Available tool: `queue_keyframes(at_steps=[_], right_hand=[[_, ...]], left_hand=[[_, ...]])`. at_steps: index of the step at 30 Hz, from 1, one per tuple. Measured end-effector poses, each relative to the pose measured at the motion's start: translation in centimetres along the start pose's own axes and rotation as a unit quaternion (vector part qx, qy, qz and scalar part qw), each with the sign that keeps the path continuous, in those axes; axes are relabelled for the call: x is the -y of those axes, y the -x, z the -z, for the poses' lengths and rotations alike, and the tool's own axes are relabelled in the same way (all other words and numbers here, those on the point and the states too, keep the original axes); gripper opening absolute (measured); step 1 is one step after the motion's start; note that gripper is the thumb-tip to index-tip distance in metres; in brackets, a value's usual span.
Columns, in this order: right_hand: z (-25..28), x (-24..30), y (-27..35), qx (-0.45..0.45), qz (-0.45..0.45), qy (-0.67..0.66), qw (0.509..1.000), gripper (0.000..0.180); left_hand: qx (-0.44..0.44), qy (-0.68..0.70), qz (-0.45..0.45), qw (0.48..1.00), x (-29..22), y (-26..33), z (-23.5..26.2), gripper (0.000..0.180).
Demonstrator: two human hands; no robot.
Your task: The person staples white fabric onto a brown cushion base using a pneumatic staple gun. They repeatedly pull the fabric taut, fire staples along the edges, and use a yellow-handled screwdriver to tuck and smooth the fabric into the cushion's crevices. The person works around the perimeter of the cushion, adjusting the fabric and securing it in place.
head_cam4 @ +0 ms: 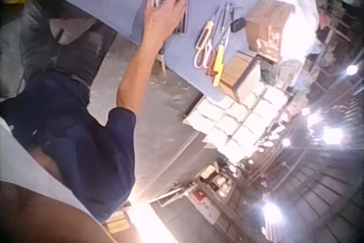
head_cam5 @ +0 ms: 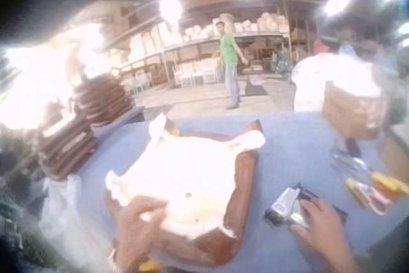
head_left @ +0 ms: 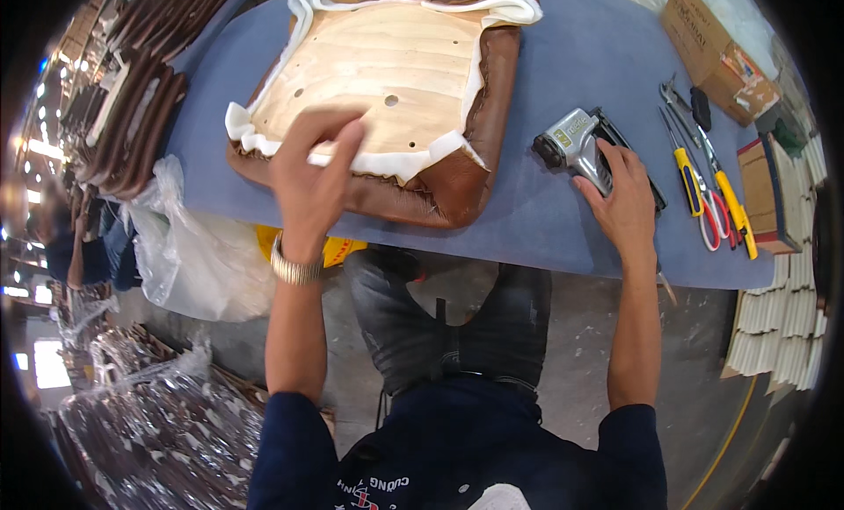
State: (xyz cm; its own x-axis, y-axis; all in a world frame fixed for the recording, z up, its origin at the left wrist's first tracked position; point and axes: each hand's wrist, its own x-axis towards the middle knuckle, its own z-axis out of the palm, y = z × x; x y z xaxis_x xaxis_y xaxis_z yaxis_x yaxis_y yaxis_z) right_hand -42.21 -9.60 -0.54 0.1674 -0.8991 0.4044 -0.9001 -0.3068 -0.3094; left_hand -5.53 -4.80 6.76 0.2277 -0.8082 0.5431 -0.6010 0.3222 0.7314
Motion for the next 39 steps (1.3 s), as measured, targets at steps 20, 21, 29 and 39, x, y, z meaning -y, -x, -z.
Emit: queue_keyframes(at_steps=[20,21,29,39], right_hand=[[-1.2,-2.4,-3.0,-0.038,-0.072,-0.025,0.996,0.053],[-1.1,-2.4,-2.7,-0.034,-0.075,-0.022,0.996,0.053],[-1.1,-1.4,-2.8,-0.068,-0.074,-0.024,0.995,0.047],[-1.4,-2.3,-2.4,-0.152,0.021,-0.060,0.986,0.042]], left_hand=[[-0.114,-0.140,0.021,0.983,4.1,15.9,5.0,0.012],[-0.115,-0.186,0.098,0.971,7.0,17.2,7.5,0.014],[-0.068,-0.169,0.178,0.967,7.9,19.4,10.0,0.042],[0.087,-0.158,-0.188,0.966,-0.4,3.9,-6.1,0.071]])
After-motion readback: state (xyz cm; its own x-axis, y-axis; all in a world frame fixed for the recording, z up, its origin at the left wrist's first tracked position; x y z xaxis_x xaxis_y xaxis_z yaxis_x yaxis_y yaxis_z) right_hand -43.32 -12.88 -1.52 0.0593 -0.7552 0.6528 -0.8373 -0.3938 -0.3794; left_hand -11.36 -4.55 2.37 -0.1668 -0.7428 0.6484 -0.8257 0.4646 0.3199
